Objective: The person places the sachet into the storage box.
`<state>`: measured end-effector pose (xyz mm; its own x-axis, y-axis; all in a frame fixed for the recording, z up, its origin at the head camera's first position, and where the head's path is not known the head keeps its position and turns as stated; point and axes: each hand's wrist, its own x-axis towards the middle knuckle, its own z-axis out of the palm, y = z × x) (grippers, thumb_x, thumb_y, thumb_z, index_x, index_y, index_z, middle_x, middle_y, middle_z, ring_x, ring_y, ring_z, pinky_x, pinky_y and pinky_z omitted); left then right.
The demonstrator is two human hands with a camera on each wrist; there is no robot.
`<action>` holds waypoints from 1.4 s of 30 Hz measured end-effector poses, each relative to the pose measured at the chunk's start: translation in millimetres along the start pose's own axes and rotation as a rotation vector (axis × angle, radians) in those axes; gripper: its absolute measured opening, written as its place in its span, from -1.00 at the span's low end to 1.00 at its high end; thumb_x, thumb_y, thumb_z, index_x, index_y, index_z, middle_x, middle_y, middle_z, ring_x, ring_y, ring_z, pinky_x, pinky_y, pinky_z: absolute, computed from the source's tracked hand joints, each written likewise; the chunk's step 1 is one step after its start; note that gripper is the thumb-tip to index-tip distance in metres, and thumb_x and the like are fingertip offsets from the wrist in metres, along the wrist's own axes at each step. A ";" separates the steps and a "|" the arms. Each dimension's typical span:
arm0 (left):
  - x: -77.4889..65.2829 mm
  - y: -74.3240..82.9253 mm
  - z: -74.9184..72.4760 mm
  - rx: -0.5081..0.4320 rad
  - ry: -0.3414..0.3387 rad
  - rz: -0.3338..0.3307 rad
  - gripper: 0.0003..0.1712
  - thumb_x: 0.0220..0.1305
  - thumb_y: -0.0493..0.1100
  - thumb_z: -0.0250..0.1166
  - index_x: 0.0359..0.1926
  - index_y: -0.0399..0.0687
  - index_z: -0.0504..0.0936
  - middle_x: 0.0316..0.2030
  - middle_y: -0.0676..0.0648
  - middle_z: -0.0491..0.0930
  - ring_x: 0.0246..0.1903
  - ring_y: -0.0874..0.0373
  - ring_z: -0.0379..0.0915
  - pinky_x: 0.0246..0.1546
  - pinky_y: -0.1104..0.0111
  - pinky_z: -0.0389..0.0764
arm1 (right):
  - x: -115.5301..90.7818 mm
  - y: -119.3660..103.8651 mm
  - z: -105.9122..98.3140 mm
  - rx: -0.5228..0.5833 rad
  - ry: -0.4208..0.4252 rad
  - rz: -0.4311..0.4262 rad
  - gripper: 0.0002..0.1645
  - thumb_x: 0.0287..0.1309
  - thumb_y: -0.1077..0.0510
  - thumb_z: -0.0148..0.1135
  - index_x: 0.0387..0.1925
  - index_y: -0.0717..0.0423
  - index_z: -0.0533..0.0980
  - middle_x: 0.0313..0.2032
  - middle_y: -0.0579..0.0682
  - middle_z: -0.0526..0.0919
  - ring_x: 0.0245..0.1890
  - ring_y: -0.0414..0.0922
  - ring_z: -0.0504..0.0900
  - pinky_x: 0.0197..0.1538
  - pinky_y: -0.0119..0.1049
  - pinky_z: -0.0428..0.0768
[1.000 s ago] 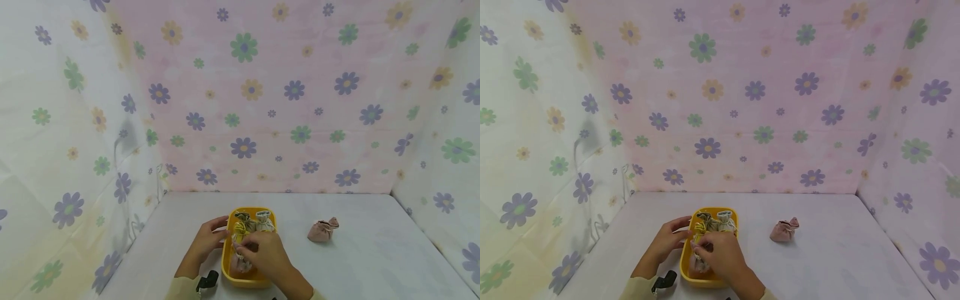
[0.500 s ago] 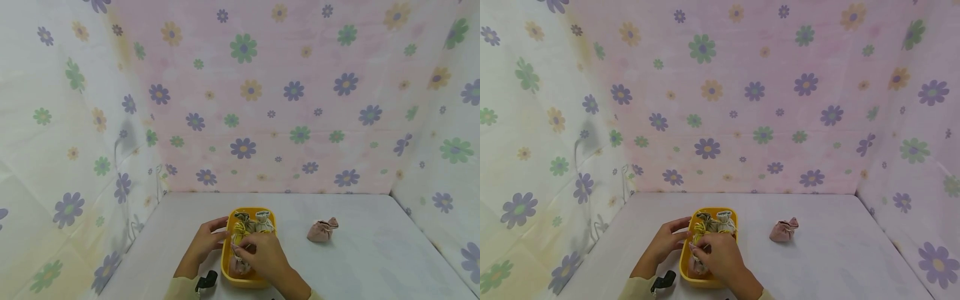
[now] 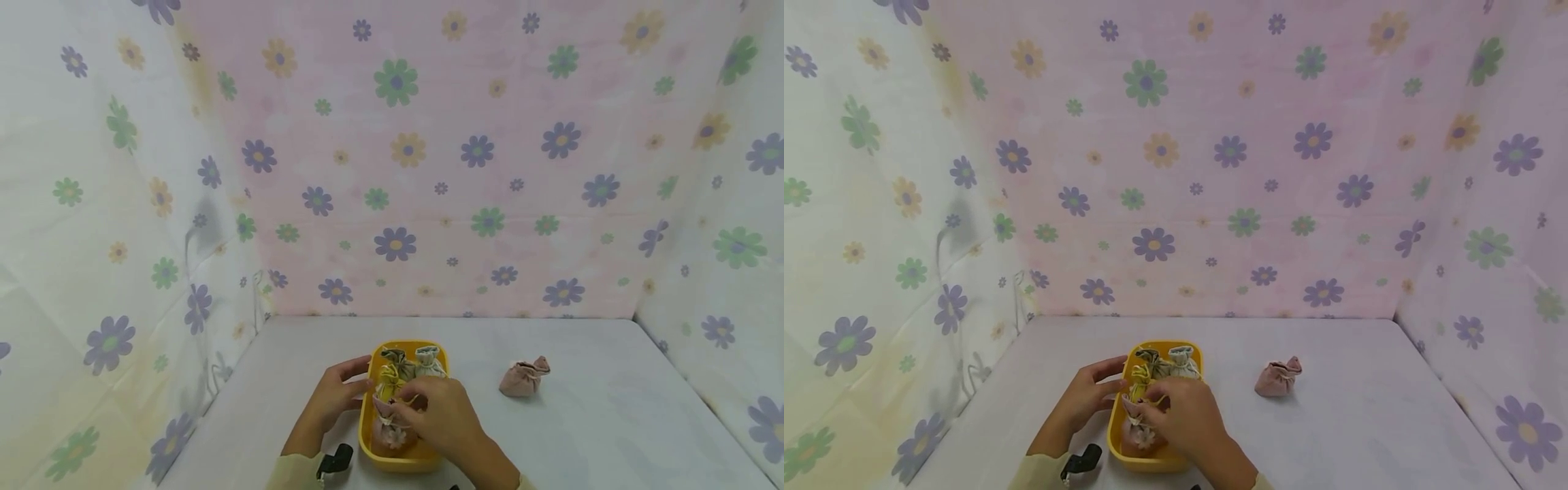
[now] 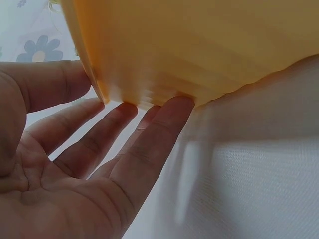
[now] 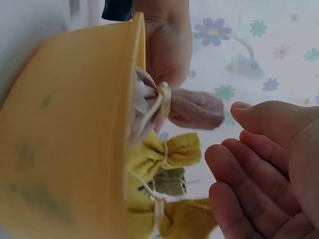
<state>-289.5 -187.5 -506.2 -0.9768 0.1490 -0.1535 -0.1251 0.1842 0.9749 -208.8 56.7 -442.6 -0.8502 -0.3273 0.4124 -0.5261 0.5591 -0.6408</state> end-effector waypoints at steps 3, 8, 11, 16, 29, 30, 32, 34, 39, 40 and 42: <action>-1.0 0.5 1.2 0.003 0.011 -0.008 -0.33 0.31 -0.19 0.42 0.43 -0.05 0.49 0.40 -0.28 0.44 0.17 -0.11 0.62 -0.08 0.10 0.80 | -2.5 3.1 -5.9 -0.037 0.044 -0.021 -0.85 0.16 0.00 0.54 -0.31 -0.05 0.76 -0.33 -0.25 0.79 -0.39 -0.43 0.66 -0.33 -0.49 0.68; -1.4 3.0 3.9 0.018 0.025 -0.022 -0.32 0.30 -0.19 0.43 0.43 -0.03 0.49 0.41 -0.27 0.43 0.19 -0.13 0.61 -0.09 0.10 0.80 | -6.6 9.6 -18.3 -0.193 0.180 -0.026 -0.82 0.04 -0.03 0.61 -0.32 -0.17 0.74 -0.36 -0.34 0.77 -0.31 -0.37 0.68 -0.18 -0.37 0.72; -1.6 4.2 4.2 0.026 0.033 -0.027 -0.32 0.31 -0.20 0.42 0.43 -0.01 0.49 0.42 -0.26 0.43 0.19 -0.13 0.61 -0.08 0.11 0.80 | -8.8 13.9 -27.2 -0.261 0.261 -0.013 -0.76 -0.03 -0.05 0.66 -0.31 -0.19 0.75 -0.34 -0.36 0.76 -0.26 -0.34 0.66 -0.14 -0.28 0.72; -2.4 5.6 3.2 0.036 0.040 -0.026 -0.33 0.31 -0.21 0.42 0.43 -0.02 0.49 0.41 -0.26 0.44 0.18 -0.12 0.61 -0.09 0.11 0.80 | -10.9 26.6 -38.1 -0.305 0.311 0.044 -0.70 -0.04 -0.06 0.67 -0.23 -0.19 0.74 -0.29 -0.35 0.76 -0.19 -0.31 0.63 -0.11 -0.23 0.72; 1.2 0.4 1.5 -0.002 0.013 -0.014 -0.32 0.30 -0.14 0.45 0.43 0.02 0.49 0.41 -0.23 0.45 0.21 -0.09 0.59 -0.08 0.10 0.80 | -19.4 73.7 -84.4 -0.355 0.419 0.147 -0.49 -0.10 -0.02 0.70 -0.08 0.02 0.71 0.06 0.10 0.67 0.06 0.19 0.55 0.07 0.25 0.54; 0.8 0.6 1.7 -0.006 0.016 -0.019 -0.32 0.30 -0.14 0.45 0.42 0.03 0.50 0.41 -0.22 0.45 0.21 -0.09 0.60 -0.08 0.10 0.80 | -19.8 76.7 -89.3 -0.349 0.430 0.150 -0.47 -0.10 -0.01 0.70 -0.06 0.04 0.70 0.08 0.13 0.65 0.08 0.22 0.53 0.09 0.25 0.54; -0.1 0.8 1.8 -0.002 0.016 -0.020 -0.32 0.30 -0.13 0.45 0.42 0.02 0.50 0.41 -0.23 0.45 0.21 -0.09 0.59 -0.07 0.10 0.80 | -21.5 82.1 -98.3 -0.328 0.441 0.167 -0.44 -0.09 0.00 0.69 -0.02 0.07 0.69 0.12 0.18 0.62 0.10 0.26 0.49 0.10 0.28 0.52; -0.5 0.8 2.1 0.002 0.018 -0.023 -0.32 0.30 -0.13 0.45 0.42 0.02 0.50 0.41 -0.23 0.45 0.21 -0.08 0.59 -0.07 0.10 0.80 | -23.3 86.9 -105.7 -0.322 0.435 0.192 -0.39 -0.08 -0.02 0.69 0.03 0.09 0.67 0.16 0.22 0.57 0.11 0.30 0.46 0.07 0.30 0.49; 1.6 -1.2 3.0 0.002 0.030 -0.030 -0.31 0.28 -0.12 0.47 0.41 0.05 0.52 0.41 -0.21 0.46 0.20 -0.07 0.60 -0.07 0.10 0.80 | -25.9 101.9 -116.6 -0.324 0.355 0.320 -0.15 -0.03 -0.22 0.63 0.21 0.12 0.57 0.29 0.31 0.42 0.16 0.37 0.37 0.05 0.35 0.48; 1.9 -1.5 3.0 0.004 0.032 -0.031 -0.31 0.27 -0.12 0.47 0.41 0.05 0.52 0.40 -0.21 0.46 0.20 -0.07 0.60 -0.07 0.09 0.80 | -26.6 104.9 -118.1 -0.322 0.335 0.347 -0.08 -0.03 -0.29 0.60 0.25 0.12 0.53 0.31 0.34 0.39 0.18 0.39 0.36 0.05 0.36 0.48; 2.5 -1.6 2.2 0.003 0.028 -0.031 -0.31 0.27 -0.12 0.47 0.41 0.05 0.51 0.41 -0.21 0.46 0.20 -0.07 0.59 -0.07 0.09 0.80 | -28.1 110.7 -120.9 -0.312 0.291 0.401 0.08 -0.04 -0.43 0.53 0.34 0.13 0.46 0.35 0.40 0.32 0.23 0.45 0.32 0.09 0.42 0.47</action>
<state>-291.4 -185.3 -508.5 -0.9770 0.1158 -0.1792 -0.1551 0.1917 0.9691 -240.6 219.9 -446.8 -0.9178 0.1541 0.3660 -0.0960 0.8083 -0.5810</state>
